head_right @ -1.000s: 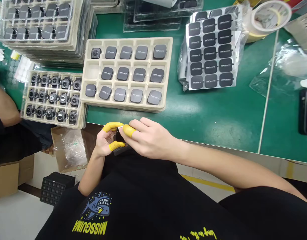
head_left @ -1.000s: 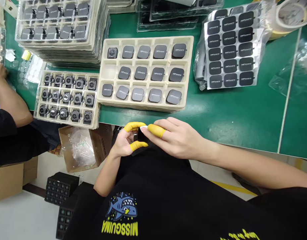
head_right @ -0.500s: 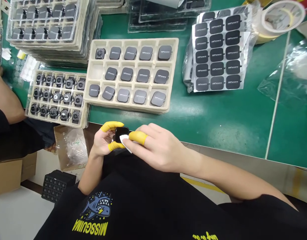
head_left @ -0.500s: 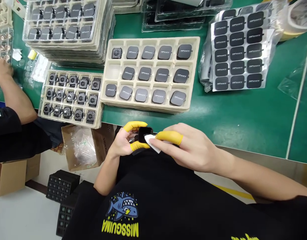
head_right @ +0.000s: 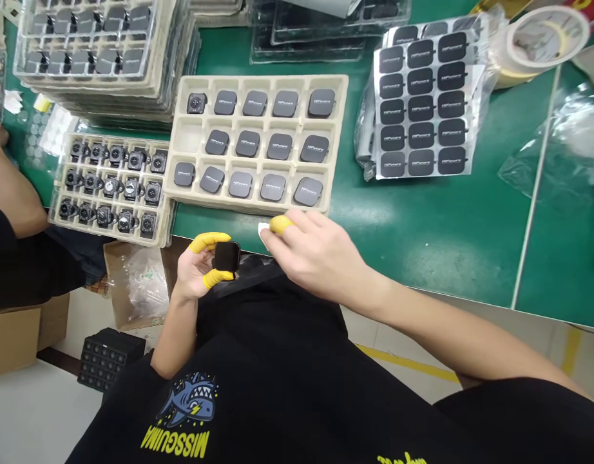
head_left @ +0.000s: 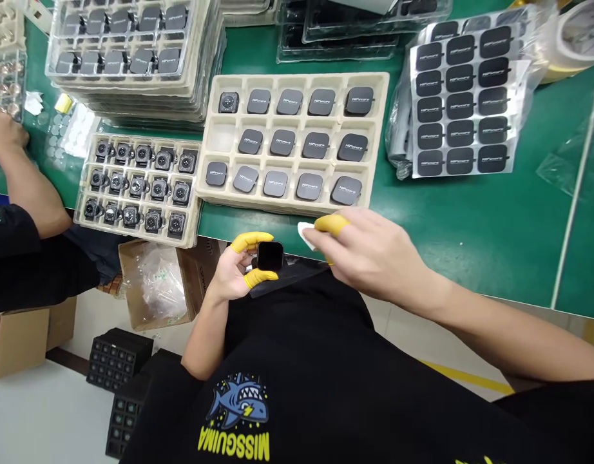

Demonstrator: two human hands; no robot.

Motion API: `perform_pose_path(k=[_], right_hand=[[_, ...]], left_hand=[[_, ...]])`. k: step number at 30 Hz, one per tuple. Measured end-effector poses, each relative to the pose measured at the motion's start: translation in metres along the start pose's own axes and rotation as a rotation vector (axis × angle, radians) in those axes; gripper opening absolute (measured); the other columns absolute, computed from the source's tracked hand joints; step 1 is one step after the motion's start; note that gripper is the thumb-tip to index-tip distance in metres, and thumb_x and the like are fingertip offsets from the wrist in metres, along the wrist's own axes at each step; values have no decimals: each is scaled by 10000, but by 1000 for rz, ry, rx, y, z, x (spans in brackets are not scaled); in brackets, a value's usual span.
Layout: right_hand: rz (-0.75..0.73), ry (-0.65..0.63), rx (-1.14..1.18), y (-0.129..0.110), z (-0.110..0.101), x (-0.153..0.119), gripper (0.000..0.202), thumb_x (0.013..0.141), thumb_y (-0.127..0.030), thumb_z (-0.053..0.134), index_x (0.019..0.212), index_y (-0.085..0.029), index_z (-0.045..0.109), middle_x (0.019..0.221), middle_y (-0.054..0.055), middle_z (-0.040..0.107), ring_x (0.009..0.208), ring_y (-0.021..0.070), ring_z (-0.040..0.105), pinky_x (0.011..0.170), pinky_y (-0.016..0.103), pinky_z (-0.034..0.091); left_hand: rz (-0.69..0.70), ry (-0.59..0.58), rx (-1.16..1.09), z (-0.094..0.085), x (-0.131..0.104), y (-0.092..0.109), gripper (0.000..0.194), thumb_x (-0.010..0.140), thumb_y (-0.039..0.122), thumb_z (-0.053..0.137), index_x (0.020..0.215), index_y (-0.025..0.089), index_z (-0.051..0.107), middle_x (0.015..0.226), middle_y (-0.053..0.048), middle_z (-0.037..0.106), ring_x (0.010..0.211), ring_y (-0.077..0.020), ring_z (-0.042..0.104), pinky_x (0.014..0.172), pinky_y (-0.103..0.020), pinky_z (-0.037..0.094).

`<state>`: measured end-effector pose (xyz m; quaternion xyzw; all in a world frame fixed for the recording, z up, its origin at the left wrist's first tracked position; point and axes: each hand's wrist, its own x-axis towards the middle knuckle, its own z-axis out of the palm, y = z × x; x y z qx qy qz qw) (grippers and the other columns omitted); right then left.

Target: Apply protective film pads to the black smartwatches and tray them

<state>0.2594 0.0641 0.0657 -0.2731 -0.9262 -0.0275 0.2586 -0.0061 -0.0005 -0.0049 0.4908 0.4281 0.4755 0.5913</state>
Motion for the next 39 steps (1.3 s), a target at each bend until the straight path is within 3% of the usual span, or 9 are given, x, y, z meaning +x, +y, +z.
perform_pose_path(k=[3,7,10,16,22,25,28,33,39], right_hand=[[58,24,166,3,-6,-6,361,1075,-120,609,1354,-277,775,1002,75,799,813,237,666,694,399,511],[-71,38,322,-8,-11,1,332,1066,-84,658,1362,-207,745,962,75,776,835,227,677,705,384,494],[-179,48,302,-15,-8,11,225,1078,-82,661,1258,-161,770,982,87,775,922,226,689,716,366,484],[-317,32,96,-18,0,21,211,1085,-108,632,1147,-212,805,984,50,780,917,201,650,697,362,448],[-154,70,-97,2,2,19,212,1047,-57,636,1055,-187,804,836,70,723,797,214,589,641,363,437],[-62,141,59,5,-3,13,238,1042,-40,638,1112,-202,797,931,73,759,795,201,598,670,351,492],[-126,120,233,-3,-8,9,208,1054,-65,672,1192,-167,789,965,86,756,874,217,665,722,366,518],[-198,50,296,-12,-6,12,215,1071,-72,661,1254,-125,761,976,92,764,908,228,692,716,358,504],[-10,153,272,-4,-11,12,240,1046,-63,656,1243,-168,744,985,79,754,811,208,612,698,358,510]], left_hand=[[18,-13,3,-1,0,3,708,786,477,1037,1363,210,727,1171,-100,837,1008,-230,849,850,-306,721],[61,-50,-6,2,4,11,674,799,459,1033,1352,207,741,1183,-113,859,1059,-242,864,885,-289,716],[95,-83,6,3,5,15,642,836,455,1008,1367,211,741,1192,-113,863,1056,-239,867,883,-276,703],[128,-102,57,1,4,9,650,854,529,977,1372,213,743,1189,-111,846,1066,-252,849,914,-313,685],[25,-3,4,-1,-3,-1,712,800,511,1021,1380,229,719,1187,-95,834,1014,-236,841,889,-327,704],[44,0,-19,-2,-3,2,700,799,460,1031,1382,224,723,1143,-81,843,950,-213,852,826,-288,700],[85,-28,-24,-2,0,7,682,796,419,1040,1370,213,734,1179,-100,865,1023,-235,872,859,-272,696],[69,-65,-27,0,3,13,691,791,448,1040,1367,212,740,1209,-117,878,1078,-257,877,901,-286,698],[84,-20,-46,-1,-1,14,723,737,474,1068,1340,206,772,1115,-86,878,973,-218,866,820,-254,691]])
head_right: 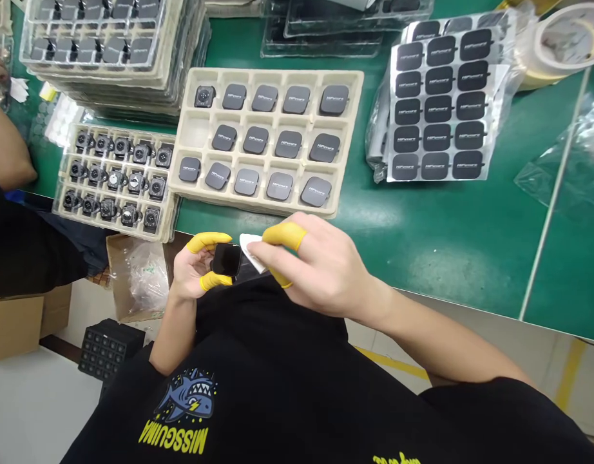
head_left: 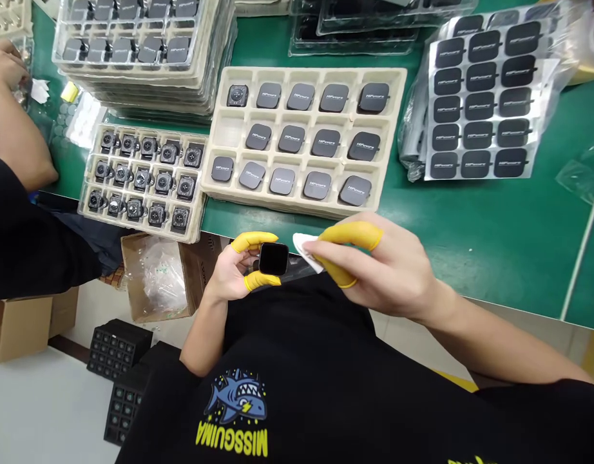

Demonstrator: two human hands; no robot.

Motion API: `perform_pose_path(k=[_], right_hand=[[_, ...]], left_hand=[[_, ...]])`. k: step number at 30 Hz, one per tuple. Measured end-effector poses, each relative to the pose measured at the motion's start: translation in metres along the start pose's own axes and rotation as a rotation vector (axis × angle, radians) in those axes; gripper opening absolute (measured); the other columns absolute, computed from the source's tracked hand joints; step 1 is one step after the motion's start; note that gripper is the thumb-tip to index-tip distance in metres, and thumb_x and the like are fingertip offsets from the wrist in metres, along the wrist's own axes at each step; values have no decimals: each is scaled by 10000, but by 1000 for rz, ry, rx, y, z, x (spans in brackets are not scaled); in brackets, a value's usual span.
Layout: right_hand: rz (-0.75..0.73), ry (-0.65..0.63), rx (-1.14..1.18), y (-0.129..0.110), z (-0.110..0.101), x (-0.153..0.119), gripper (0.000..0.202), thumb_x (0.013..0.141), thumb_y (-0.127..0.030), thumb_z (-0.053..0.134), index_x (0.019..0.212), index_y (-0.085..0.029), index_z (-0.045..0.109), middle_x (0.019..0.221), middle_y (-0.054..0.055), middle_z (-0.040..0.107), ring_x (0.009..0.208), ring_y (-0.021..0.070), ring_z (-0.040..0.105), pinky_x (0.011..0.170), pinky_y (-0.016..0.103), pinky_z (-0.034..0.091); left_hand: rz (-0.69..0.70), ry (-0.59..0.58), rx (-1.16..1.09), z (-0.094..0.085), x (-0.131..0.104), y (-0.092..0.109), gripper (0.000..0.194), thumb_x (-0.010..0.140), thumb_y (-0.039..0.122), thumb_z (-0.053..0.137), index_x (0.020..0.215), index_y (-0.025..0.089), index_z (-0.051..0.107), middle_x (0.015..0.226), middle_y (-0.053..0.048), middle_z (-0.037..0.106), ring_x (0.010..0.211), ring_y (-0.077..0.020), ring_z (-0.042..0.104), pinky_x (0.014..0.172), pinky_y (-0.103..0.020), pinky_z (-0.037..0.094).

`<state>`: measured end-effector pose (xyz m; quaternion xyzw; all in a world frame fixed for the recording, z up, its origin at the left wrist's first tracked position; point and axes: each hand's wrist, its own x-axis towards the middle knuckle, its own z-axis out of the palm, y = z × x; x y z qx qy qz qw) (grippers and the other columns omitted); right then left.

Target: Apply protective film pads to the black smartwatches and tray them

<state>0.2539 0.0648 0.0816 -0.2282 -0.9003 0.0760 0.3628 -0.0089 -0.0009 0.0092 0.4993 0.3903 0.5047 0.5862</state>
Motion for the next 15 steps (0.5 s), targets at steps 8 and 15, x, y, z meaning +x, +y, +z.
perform_pose_path(k=[8,15], right_hand=[[-170,-119,38,-2,-1,-1,234,1097,-60,590,1259,-154,731,967,75,793,911,220,700,719,361,520],[-321,-189,76,-10,6,-1,228,1142,-86,559,1188,-112,781,1066,83,821,968,190,719,691,360,465]], left_hand=[[-54,-33,-1,2,0,-1,752,734,540,1055,1346,210,768,1187,-116,874,1063,-259,865,906,-305,696],[-110,-104,-24,0,0,1,734,741,520,1055,1346,209,779,1143,-103,865,972,-218,857,807,-249,681]])
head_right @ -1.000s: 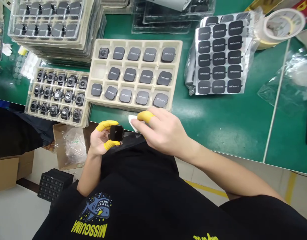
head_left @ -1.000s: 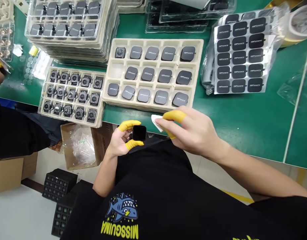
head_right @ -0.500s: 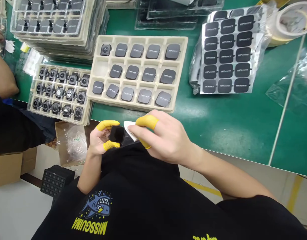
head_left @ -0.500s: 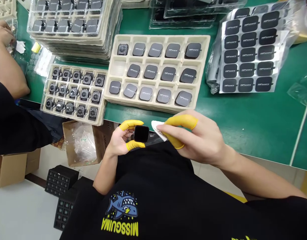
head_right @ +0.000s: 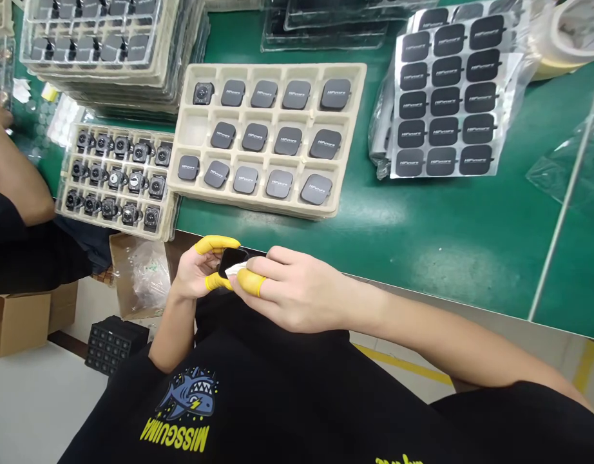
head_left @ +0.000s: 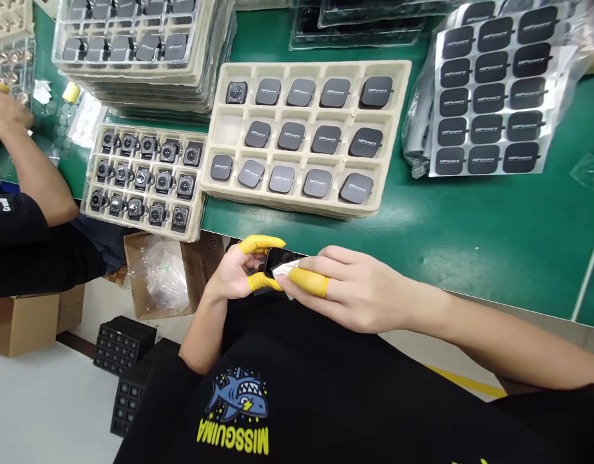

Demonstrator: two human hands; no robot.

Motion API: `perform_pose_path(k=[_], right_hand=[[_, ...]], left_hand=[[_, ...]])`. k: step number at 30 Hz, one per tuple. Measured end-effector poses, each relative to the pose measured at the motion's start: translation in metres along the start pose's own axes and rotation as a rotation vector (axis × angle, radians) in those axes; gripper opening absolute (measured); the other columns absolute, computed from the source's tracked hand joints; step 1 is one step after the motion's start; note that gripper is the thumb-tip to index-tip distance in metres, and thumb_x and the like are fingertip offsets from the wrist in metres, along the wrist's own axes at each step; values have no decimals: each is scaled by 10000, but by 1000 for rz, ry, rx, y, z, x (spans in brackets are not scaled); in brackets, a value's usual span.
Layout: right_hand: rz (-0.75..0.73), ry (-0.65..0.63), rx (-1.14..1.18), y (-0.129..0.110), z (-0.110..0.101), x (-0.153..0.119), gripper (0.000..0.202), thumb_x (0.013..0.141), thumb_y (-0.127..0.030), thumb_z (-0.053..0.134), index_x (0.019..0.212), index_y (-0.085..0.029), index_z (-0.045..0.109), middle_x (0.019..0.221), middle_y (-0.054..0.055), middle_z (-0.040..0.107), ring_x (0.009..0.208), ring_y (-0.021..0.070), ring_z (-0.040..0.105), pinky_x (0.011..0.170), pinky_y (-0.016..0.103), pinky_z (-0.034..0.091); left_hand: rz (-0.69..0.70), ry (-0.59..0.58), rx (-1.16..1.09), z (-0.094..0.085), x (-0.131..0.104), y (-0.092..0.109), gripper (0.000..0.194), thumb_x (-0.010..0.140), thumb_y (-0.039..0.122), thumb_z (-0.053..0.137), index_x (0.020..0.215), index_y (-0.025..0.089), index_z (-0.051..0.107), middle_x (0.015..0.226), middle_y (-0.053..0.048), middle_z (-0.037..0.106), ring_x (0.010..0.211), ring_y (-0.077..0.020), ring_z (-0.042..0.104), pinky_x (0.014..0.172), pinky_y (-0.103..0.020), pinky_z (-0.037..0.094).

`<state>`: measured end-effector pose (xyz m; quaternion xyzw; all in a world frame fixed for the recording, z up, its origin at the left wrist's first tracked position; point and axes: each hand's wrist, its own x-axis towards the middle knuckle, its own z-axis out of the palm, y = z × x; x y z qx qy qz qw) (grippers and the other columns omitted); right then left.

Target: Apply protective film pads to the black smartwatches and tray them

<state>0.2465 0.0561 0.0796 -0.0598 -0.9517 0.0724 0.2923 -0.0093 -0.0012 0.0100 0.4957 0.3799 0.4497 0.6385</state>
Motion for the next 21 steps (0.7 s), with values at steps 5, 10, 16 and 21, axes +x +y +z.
perform_pose_path(k=[5,10,16,21], right_hand=[[-65,-38,-35,3,8,0,260,1173,-130,540,1202,-150,798,1015,49,792,906,164,677,690,368,414],[-16,-22,-120,8,13,5,202,1125,-101,609,1081,-114,806,1059,100,799,919,194,670,690,377,418],[89,-4,-224,18,10,-4,229,1067,-40,583,1173,-34,786,837,101,725,819,237,622,685,365,503],[289,73,-188,23,1,-24,351,1007,-18,569,1279,-164,737,952,95,763,772,215,606,639,336,514]], left_hand=[[-51,-92,64,-3,-2,2,650,798,460,1030,1342,205,781,1132,-99,850,941,-200,837,750,-221,650],[-33,-64,63,0,-2,-4,680,809,494,1016,1367,220,740,1163,-92,846,958,-209,833,797,-254,656],[2,56,37,0,-2,-15,711,776,496,1041,1343,200,731,1188,-113,840,1044,-238,838,875,-291,673],[2,139,59,-2,-5,-10,724,779,489,1038,1366,203,725,1120,-87,835,968,-221,835,803,-287,686]])
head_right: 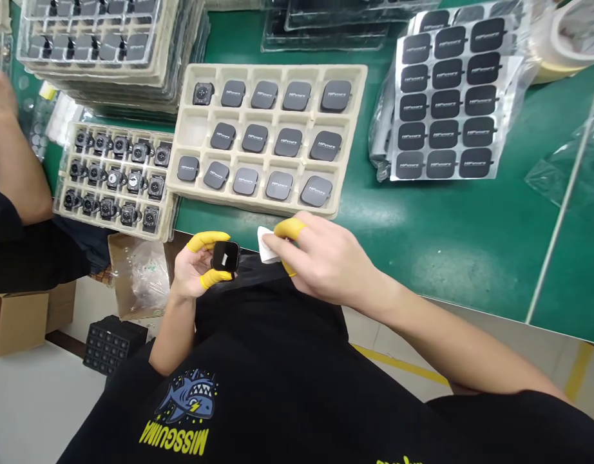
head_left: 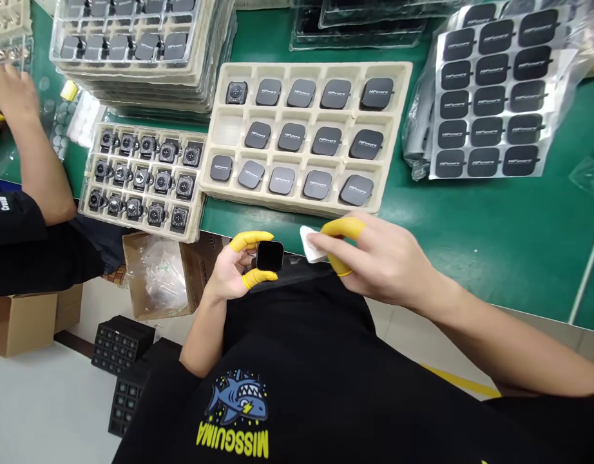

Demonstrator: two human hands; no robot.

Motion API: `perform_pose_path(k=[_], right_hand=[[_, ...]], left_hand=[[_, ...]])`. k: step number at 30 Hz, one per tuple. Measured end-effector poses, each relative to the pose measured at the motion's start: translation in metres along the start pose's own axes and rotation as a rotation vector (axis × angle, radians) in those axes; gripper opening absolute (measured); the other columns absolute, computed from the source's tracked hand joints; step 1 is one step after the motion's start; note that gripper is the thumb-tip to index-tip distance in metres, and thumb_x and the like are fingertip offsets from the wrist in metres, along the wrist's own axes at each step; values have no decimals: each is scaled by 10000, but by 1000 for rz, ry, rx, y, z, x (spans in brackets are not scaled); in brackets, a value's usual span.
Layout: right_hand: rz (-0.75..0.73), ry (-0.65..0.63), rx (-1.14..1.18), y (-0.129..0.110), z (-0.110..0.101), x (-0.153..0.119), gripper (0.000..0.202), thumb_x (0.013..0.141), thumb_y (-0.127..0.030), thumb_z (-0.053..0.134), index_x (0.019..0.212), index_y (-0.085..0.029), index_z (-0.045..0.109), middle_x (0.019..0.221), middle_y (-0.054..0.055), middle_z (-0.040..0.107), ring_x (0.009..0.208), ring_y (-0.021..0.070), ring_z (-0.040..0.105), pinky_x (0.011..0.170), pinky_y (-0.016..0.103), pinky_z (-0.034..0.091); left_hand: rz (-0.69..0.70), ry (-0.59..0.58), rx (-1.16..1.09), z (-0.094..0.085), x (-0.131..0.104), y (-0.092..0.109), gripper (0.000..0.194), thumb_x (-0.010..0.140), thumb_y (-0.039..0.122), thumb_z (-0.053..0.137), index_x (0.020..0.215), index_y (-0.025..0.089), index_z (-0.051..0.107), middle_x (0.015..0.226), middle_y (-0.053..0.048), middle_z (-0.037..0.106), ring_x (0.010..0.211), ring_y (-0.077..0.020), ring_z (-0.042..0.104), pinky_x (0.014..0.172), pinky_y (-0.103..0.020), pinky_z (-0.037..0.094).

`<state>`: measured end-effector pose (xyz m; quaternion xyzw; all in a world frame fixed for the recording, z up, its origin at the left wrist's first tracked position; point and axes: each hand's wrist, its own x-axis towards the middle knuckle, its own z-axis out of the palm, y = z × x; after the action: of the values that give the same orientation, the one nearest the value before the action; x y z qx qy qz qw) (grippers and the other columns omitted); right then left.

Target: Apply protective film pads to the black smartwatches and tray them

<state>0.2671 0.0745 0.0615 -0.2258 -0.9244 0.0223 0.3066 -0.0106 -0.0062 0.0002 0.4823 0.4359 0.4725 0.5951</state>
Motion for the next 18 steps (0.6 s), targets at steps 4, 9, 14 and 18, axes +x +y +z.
perform_pose_path(k=[4,9,14,18], right_hand=[[101,79,62,-6,-10,-5,547,973,-28,630,1475,-243,662,1020,78,784,813,232,666,677,363,539],[-27,40,133,-19,-12,3,436,1014,-57,658,1417,-222,685,985,68,791,877,237,725,743,375,561],[-206,-23,123,-28,-4,16,231,1099,-87,595,1267,-127,749,968,76,794,946,221,731,694,362,502],[-257,-69,41,-31,3,25,220,1112,-100,594,1215,-119,787,1009,85,804,926,209,700,677,373,450]], left_hand=[[20,-9,0,2,1,5,716,771,463,1046,1367,213,738,1128,-87,846,970,-220,841,785,-275,686],[34,-27,-12,6,6,8,755,732,512,1061,1348,205,750,1148,-103,862,1016,-242,852,826,-290,694],[35,-105,27,6,5,12,713,806,525,1012,1381,199,747,1146,-113,857,1001,-236,848,794,-273,673],[8,-126,69,5,3,11,701,816,486,1013,1398,206,741,1168,-108,850,990,-227,841,806,-263,667]])
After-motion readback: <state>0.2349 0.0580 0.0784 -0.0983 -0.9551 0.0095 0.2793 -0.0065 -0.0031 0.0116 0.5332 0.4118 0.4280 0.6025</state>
